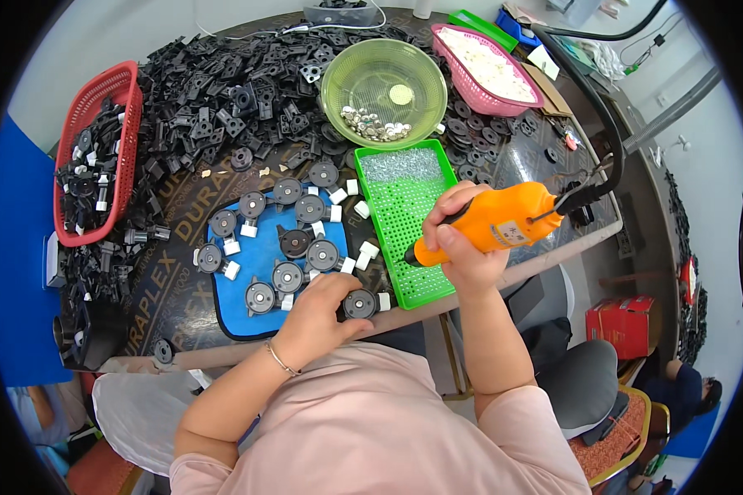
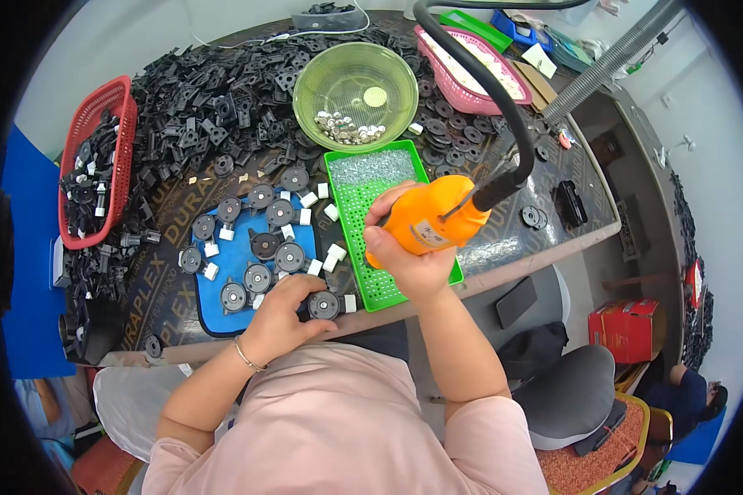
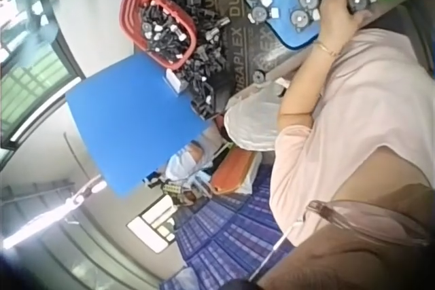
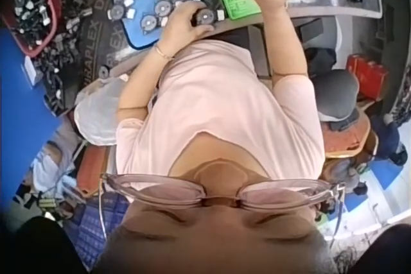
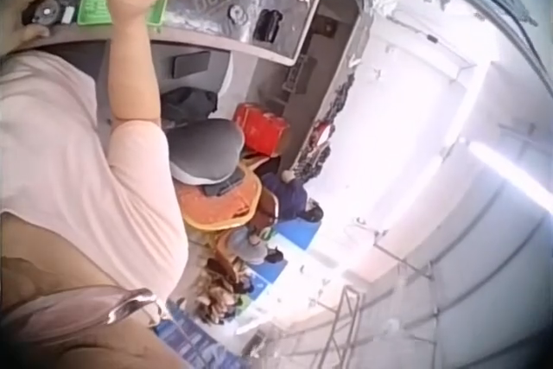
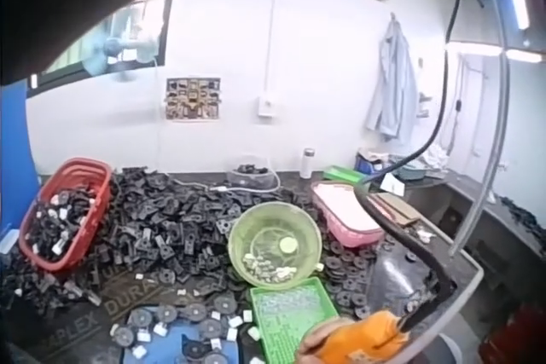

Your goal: Assemble small plastic mechanical components using an electric screwdriver at a workstation.

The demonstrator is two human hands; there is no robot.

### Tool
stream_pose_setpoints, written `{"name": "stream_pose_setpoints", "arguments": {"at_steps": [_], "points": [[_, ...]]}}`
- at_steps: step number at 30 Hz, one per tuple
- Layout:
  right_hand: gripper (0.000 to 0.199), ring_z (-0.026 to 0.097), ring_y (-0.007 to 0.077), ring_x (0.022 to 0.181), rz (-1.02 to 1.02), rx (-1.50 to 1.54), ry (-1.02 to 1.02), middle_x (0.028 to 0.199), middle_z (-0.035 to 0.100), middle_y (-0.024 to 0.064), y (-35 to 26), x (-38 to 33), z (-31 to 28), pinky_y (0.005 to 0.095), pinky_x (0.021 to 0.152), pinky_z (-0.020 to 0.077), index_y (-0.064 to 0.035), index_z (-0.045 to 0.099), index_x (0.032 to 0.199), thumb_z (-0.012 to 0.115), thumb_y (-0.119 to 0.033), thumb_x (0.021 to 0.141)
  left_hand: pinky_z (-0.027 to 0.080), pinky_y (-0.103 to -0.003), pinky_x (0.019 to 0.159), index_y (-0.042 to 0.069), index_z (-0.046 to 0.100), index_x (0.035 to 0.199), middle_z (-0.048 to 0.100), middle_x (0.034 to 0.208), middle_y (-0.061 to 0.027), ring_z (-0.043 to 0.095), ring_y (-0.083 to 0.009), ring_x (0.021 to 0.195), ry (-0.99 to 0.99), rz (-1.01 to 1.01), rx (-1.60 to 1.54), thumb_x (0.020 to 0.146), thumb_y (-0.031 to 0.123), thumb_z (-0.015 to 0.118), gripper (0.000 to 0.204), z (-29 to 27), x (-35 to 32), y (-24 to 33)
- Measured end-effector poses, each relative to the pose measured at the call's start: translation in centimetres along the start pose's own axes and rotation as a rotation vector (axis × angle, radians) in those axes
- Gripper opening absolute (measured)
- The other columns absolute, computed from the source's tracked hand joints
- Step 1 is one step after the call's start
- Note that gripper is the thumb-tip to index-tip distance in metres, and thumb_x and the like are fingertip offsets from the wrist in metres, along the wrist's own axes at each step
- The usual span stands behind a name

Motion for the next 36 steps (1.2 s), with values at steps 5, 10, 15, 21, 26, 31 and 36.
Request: {"name": "stream_pose_setpoints", "arguments": {"at_steps": [5, 10, 15, 21, 26, 31, 36], "points": [[0.023, 0.054, 0.0169, 0.059, -0.025, -0.019, -0.016, 0.085, 0.051, 0.0119, 0.2, 0.2, 0.0, 0.0255, 0.054, 0.0451, 0.001, 0.05, 0.093, 0.063, 0.004, 0.074, 0.047, -0.036, 0.082, 0.0, 0.058, 0.1, 0.061, 0.102, -0.0139, 0.057, -0.0318, 0.094, 0.05, 0.01, -0.012, 0.06, 0.021, 0.082, 0.051, 0.4, -0.1, 0.1], [0.022, 0.054, 0.0168, 0.059, -0.012, -0.021, -0.048, 0.084, 0.051, 0.0115, 0.4, 0.0, 0.3, 0.0261, 0.053, 0.0455, 0.0007, 0.05, 0.093, 0.062, 0.005, 0.074, 0.047, -0.036, 0.082, 0.0, 0.058, 0.099, 0.061, 0.101, -0.0143, 0.058, -0.0319, 0.094, 0.088, 0.04, 0.004, 0.059, 0.021, 0.083, 0.052, 0.6, -0.2, 0.0], [0.022, 0.053, 0.0166, 0.059, -0.001, -0.026, -0.048, 0.084, 0.051, 0.0119, 0.6, 0.2, 0.2, 0.0272, 0.054, 0.0452, 0.0004, 0.05, 0.093, 0.062, 0.003, 0.075, 0.046, -0.038, 0.081, 0.0, 0.057, 0.097, 0.06, 0.099, -0.014, 0.056, -0.0328, 0.093, 0.122, 0.056, -0.018, 0.059, 0.018, 0.082, 0.048, 0.6, -0.2, -0.1], [0.021, 0.051, 0.0166, 0.057, -0.079, 0.232, -0.066, 0.083, 0.051, 0.0129, -4.2, 0.5, 1.1, 0.0281, 0.053, 0.0441, -0.0003, 0.05, 0.093, 0.063, -0.005, 0.077, 0.048, -0.035, 0.08, 0.0, 0.058, 0.096, 0.062, 0.098, -0.0138, 0.058, -0.0311, 0.092, 0.169, 0.078, -0.024, 0.055, 0.016, 0.085, 0.051, 0.9, -0.3, -0.3], [0.026, 0.054, 0.016, 0.057, -0.005, 0.145, -0.251, 0.083, 0.051, 0.0104, -3.8, -1.2, 3.7, 0.0261, 0.049, 0.0427, -0.0014, 0.05, 0.092, 0.069, -0.009, 0.077, 0.049, -0.035, 0.079, 0.001, 0.059, 0.096, 0.062, 0.098, -0.0134, 0.059, -0.0305, 0.092, 0.192, 0.095, -0.029, 0.055, 0.015, 0.085, 0.051, 0.9, -0.4, -0.5], [0.024, 0.054, 0.0158, 0.057, -0.014, 0.002, -0.287, 0.082, 0.051, 0.0098, -2.6, -1.8, 4.6, 0.0256, 0.051, 0.0451, -0.0004, 0.05, 0.09, 0.069, -0.005, 0.075, 0.048, -0.035, 0.079, 0.002, 0.059, 0.097, 0.062, 0.098, -0.0131, 0.059, -0.0304, 0.092, 0.175, 0.05, -0.051, 0.055, 0.013, 0.084, 0.05, 0.8, -0.4, -0.5], [0.024, 0.055, 0.0155, 0.061, 0.057, 0.006, -0.42, 0.081, 0.051, 0.0087, -2.0, -2.0, 5.4, 0.025, 0.054, 0.0456, -0.0025, 0.051, 0.089, 0.069, -0.001, 0.072, 0.047, -0.037, 0.078, -0.001, 0.057, 0.097, 0.06, 0.096, -0.0132, 0.056, -0.0317, 0.091, 0.167, 0.092, -0.038, 0.059, 0.017, 0.082, 0.048, 1.0, -0.5, -0.7]]}}
Point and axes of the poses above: each hand's wrist, its own x-axis towards the middle knuckle, its own z-axis out of the palm, y = z × x, the point moved 5 cm from there along x, towards the middle knuckle
